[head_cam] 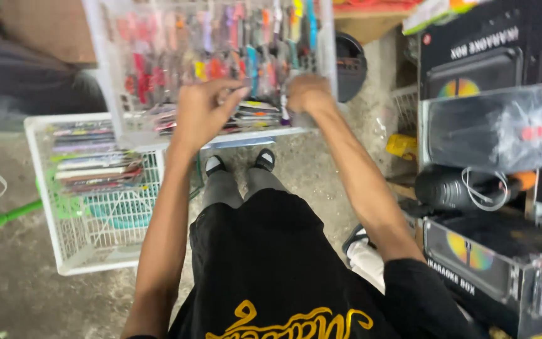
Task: Sorting through baskets of various phone cases and cleaning them with a grey cloth.
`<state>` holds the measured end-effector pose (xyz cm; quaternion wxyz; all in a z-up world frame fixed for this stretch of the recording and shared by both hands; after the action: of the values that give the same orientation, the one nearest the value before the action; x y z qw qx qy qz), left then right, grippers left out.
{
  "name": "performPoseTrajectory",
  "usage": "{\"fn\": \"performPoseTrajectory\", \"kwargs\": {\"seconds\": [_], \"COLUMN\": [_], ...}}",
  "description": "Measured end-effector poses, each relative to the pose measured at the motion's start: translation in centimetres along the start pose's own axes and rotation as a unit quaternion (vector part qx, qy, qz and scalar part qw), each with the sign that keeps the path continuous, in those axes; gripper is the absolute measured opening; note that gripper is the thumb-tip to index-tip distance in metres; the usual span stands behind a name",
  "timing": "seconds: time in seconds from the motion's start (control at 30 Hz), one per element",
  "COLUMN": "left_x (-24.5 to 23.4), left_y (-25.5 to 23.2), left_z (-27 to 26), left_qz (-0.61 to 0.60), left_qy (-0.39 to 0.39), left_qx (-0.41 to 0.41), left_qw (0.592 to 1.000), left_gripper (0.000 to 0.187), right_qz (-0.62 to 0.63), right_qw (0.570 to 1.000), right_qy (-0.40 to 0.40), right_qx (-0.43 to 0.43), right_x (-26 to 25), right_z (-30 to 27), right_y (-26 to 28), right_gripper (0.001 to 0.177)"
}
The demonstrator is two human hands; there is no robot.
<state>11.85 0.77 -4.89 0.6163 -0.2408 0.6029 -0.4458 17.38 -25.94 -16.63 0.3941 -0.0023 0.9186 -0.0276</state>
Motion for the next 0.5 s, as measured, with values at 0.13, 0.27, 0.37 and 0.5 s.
{"fn": "performPoseTrajectory", "kwargs": {"seconds": [0.13,0.27,0.37,0.5], "left_x": [-8.7,-13.3,-12.0,-8.2], "left_y": [6.0,16.5,27.5,38.3], "left_z": [-8.7,-19.6,-28.2,-36.9], "left_qz": [-0.170,-0.184,-0.139,-0.081], "left_qy": [-0.154,-0.358,-0.449,-0.446], "left_qx": [-0.160,-0.251,-0.329,-0.501], "left_qw": [0.960,0.880,0.819,0.737], "left_gripper": [0.018,0.015,0.016,0.018], "right_qz": [-0.024,-0.073,-0.078,0.091], "right_qw": [0.999,0.997,0.996,0.990], "right_qy": [-0.007,0.003,-0.026,-0.096], "right_qx": [-0.040,-0.007,0.033,0.048], "right_x": [1.3,0.7,-2.3,-5.3], "right_z": [0.0,-0.5,-3.9,-8.5], "right_y": [-2.6,-2.4,-3.2,-5.4], "right_gripper": [0.050,0.051,0.072,0.084]}}
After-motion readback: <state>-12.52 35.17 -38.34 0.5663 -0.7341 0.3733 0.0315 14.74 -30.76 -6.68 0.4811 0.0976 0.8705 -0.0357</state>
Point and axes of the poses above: each hand's wrist, its own z-axis towards the middle knuckle, its own x-axis out of the palm, y = z × x, the point moved 1 cm from there along z, towards the middle knuckle, and after that the axes turned 1 degree about -y, right-handed, at the moved point
